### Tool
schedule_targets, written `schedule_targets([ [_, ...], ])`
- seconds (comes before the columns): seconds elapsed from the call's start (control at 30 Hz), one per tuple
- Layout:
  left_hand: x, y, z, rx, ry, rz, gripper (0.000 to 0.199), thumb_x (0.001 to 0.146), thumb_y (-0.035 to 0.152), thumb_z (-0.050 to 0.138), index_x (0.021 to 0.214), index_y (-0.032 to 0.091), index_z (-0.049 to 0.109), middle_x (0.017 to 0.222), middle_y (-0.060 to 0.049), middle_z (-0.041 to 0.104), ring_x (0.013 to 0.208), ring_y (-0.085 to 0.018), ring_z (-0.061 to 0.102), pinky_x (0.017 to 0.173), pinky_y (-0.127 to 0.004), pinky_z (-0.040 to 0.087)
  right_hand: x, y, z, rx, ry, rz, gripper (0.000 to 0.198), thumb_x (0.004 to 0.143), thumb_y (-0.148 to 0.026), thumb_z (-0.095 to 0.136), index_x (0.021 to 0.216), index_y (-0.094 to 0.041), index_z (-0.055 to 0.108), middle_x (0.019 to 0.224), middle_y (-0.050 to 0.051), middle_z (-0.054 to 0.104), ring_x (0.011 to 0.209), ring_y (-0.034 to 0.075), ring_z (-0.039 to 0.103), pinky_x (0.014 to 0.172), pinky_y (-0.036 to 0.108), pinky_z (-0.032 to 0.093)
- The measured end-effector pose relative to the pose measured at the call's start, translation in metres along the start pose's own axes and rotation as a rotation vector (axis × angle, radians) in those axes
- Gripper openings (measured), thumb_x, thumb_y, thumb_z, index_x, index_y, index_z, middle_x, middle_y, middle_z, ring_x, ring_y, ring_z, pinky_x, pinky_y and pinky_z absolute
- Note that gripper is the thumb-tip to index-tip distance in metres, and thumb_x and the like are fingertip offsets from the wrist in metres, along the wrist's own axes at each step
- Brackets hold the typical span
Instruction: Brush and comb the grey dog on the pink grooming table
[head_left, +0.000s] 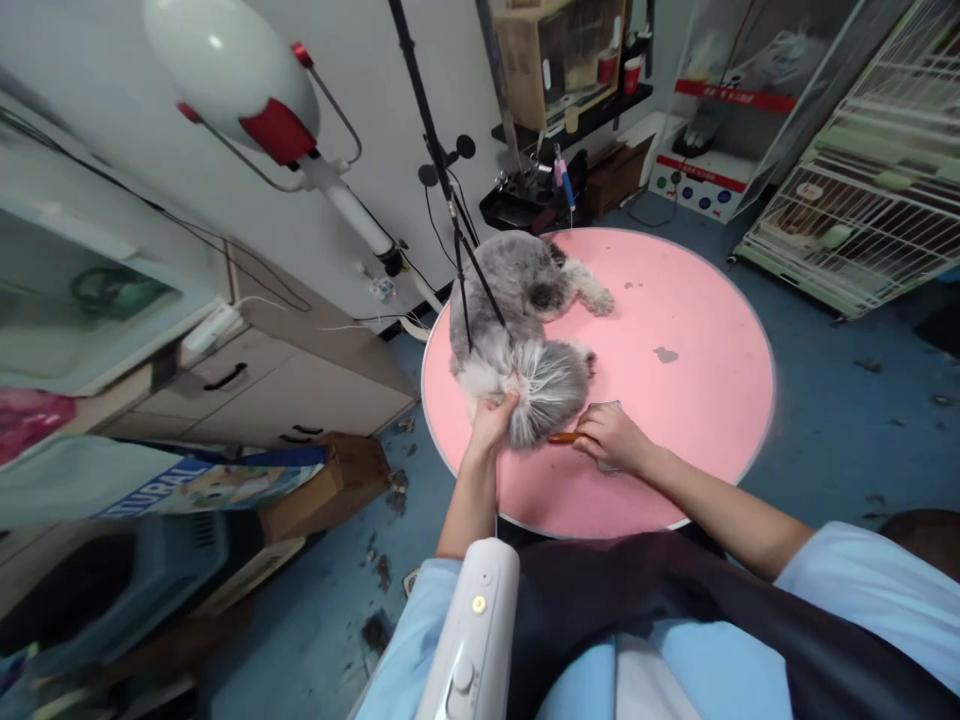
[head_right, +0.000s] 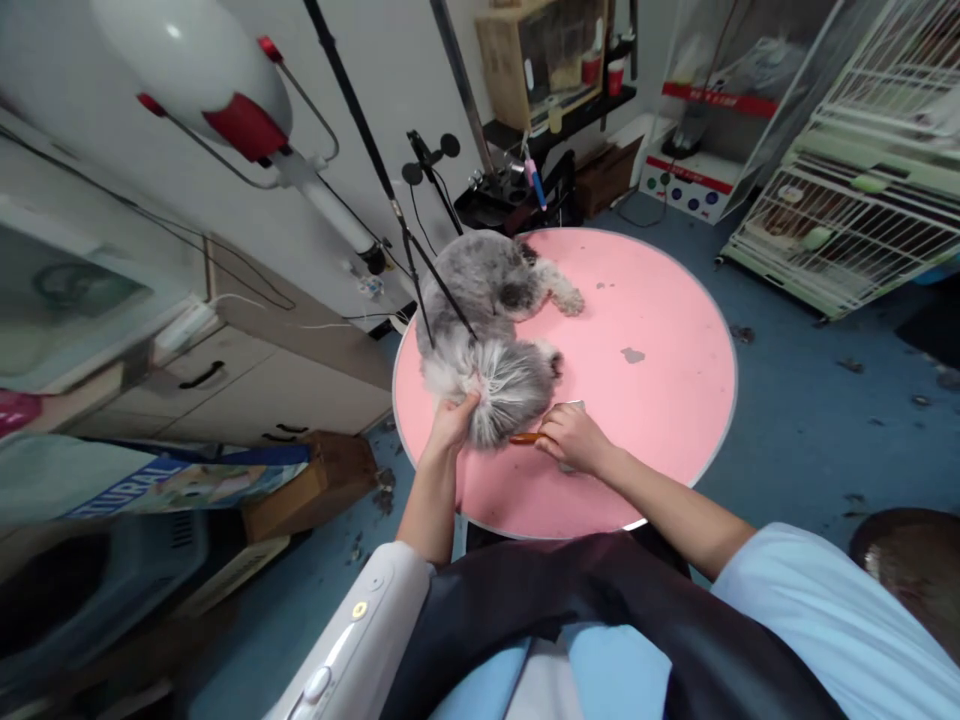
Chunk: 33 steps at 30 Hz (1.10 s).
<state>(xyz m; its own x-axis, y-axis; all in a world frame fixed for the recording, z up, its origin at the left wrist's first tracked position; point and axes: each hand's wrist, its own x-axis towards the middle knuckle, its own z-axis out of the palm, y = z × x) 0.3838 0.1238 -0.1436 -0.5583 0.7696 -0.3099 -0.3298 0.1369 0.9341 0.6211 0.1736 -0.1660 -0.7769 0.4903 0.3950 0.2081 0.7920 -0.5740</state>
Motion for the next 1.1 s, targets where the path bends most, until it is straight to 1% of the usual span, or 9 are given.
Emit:
schedule_targets([
  [0.1,-0.003,-0.003,0.007,-0.059,0.035,0.035,0.052,0.052,0.041,0.094,0.093,0.014,0.074,0.097,-0.01,0.078,0.108,-0.03,0.071,0.101,-0.04,0.052,0.016,0.011,0.005,-0.014,0.093,0.025,0.039,0.104,-0.03,0.036,0.079,-0.018,0.064,0.074,0.006,0.065,0.08,0.021,0.059,0.098,0.045,0.044],
  [0.2,-0.005,-0.001,0.009,-0.075,0.038,0.081,0.052,0.055,0.043,0.092,0.095,0.015,0.074,0.102,-0.011,0.078,0.114,-0.03,0.069,0.105,-0.04,0.049,0.019,0.01,0.005,-0.008,-0.034,-0.055,0.037,0.102,-0.04,0.042,0.084,-0.017,0.066,0.078,0.008,0.066,0.079,0.022,0.058,0.094,0.045,0.046],
  [0.33,-0.004,-0.001,0.006,-0.056,0.022,0.043,0.051,0.056,0.045,0.091,0.092,0.013,0.074,0.098,-0.011,0.078,0.109,-0.031,0.071,0.103,-0.041,0.05,-0.006,0.012,-0.005,-0.07,-0.203,-0.202,0.031,0.095,-0.042,0.054,0.086,-0.015,0.068,0.112,0.019,0.069,0.109,0.031,0.058,0.098,0.054,0.041],
  [0.43,-0.004,-0.007,0.005,-0.064,0.011,0.032,0.05,0.057,0.046,0.091,0.091,0.014,0.073,0.098,-0.01,0.078,0.109,-0.03,0.071,0.103,-0.041,0.05,-0.015,0.008,-0.013,-0.053,-0.142,-0.155,0.026,0.096,-0.032,0.049,0.082,-0.016,0.064,0.096,0.016,0.069,0.101,0.029,0.06,0.093,0.051,0.045],
  [0.53,-0.005,-0.013,0.011,-0.075,0.028,0.043,0.049,0.058,0.045,0.091,0.092,0.014,0.073,0.102,-0.01,0.078,0.111,-0.029,0.07,0.105,-0.04,0.049,0.013,-0.006,-0.01,0.124,0.095,0.072,0.026,0.099,-0.029,0.042,0.078,-0.02,0.056,0.074,0.006,0.06,0.076,0.021,0.057,0.077,0.039,0.048],
  [0.7,-0.011,-0.018,0.023,-0.102,0.154,0.01,0.037,0.068,0.035,0.086,0.096,0.015,0.073,0.109,-0.011,0.077,0.114,-0.03,0.07,0.102,-0.042,0.053,0.083,0.0,-0.012,0.501,0.618,0.459,0.022,0.091,-0.043,0.056,0.085,-0.022,0.054,0.078,0.002,0.061,0.073,0.019,0.059,0.07,0.034,0.053],
  [0.87,-0.011,-0.02,0.02,-0.094,0.216,0.025,0.025,0.074,0.026,0.081,0.096,0.016,0.073,0.116,-0.01,0.076,0.123,-0.027,0.066,0.108,-0.038,0.05,0.081,0.013,-0.032,0.301,1.064,0.495,0.021,0.088,-0.042,0.062,0.083,-0.023,0.054,0.09,0.005,0.062,0.087,0.021,0.062,0.085,0.039,0.053],
  [1.0,-0.005,-0.024,0.015,-0.077,0.143,0.013,0.033,0.074,0.029,0.082,0.103,0.017,0.073,0.122,-0.01,0.074,0.123,-0.028,0.066,0.11,-0.042,0.049,0.071,-0.007,-0.012,0.539,0.65,0.335,0.025,0.086,-0.045,0.066,0.082,-0.022,0.057,0.095,0.007,0.069,0.091,0.023,0.067,0.087,0.04,0.056],
  [1.1,0.0,-0.027,0.01,-0.067,0.118,0.094,0.037,0.075,0.03,0.082,0.109,0.02,0.072,0.125,-0.009,0.073,0.129,-0.027,0.062,0.115,-0.042,0.044,0.061,-0.002,-0.01,0.586,0.684,0.486,0.028,0.085,-0.048,0.066,0.083,-0.022,0.055,0.099,0.009,0.071,0.087,0.023,0.069,0.077,0.039,0.058],
])
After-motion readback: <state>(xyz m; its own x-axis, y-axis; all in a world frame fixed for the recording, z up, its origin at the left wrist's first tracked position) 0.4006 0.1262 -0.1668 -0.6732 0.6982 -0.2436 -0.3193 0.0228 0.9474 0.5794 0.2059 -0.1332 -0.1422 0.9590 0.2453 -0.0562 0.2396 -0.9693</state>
